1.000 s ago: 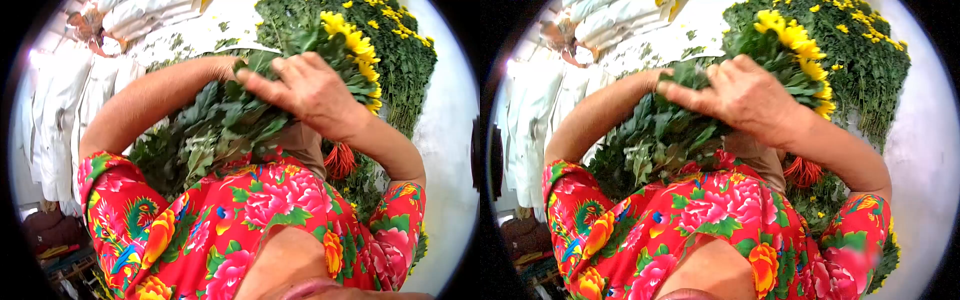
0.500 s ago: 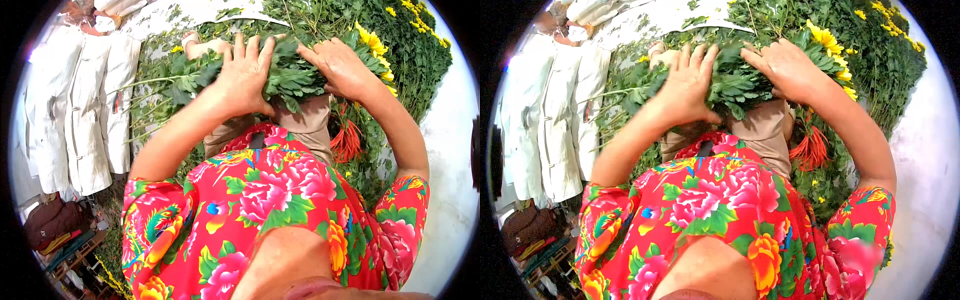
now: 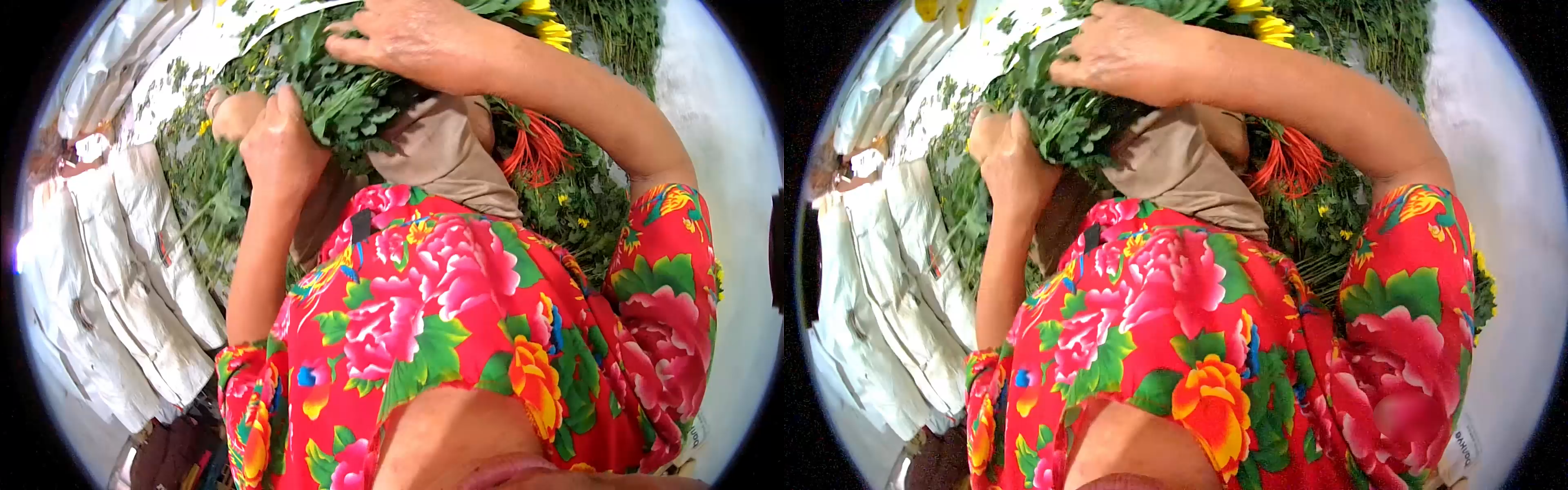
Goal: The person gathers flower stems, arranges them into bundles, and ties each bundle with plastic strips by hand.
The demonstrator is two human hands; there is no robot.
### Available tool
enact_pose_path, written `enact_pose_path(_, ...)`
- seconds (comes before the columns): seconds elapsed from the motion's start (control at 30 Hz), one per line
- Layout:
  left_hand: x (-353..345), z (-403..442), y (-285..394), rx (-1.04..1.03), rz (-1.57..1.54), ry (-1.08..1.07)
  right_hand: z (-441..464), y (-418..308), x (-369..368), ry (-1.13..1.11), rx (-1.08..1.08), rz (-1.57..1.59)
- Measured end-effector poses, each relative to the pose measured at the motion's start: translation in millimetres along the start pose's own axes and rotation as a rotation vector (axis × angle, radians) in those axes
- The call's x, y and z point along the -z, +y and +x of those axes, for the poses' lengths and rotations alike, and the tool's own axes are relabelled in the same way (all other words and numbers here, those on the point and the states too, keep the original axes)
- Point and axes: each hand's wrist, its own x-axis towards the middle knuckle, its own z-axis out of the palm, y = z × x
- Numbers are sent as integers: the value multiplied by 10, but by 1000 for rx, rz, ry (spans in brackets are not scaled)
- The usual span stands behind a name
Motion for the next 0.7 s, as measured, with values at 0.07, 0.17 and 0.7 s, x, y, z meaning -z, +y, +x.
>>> enact_pose_path(0.07,-65,64,30,265,-38,-134,-29,63,-61,51,4,-46)
enact_pose_path(0.17,-16,27,8,38,-29,48,-183,92,33,259,70,26)
enact_pose_path(0.7,200,-89,-77,42,63,-6,-3833,-634,-2456,-257,-1529,765)
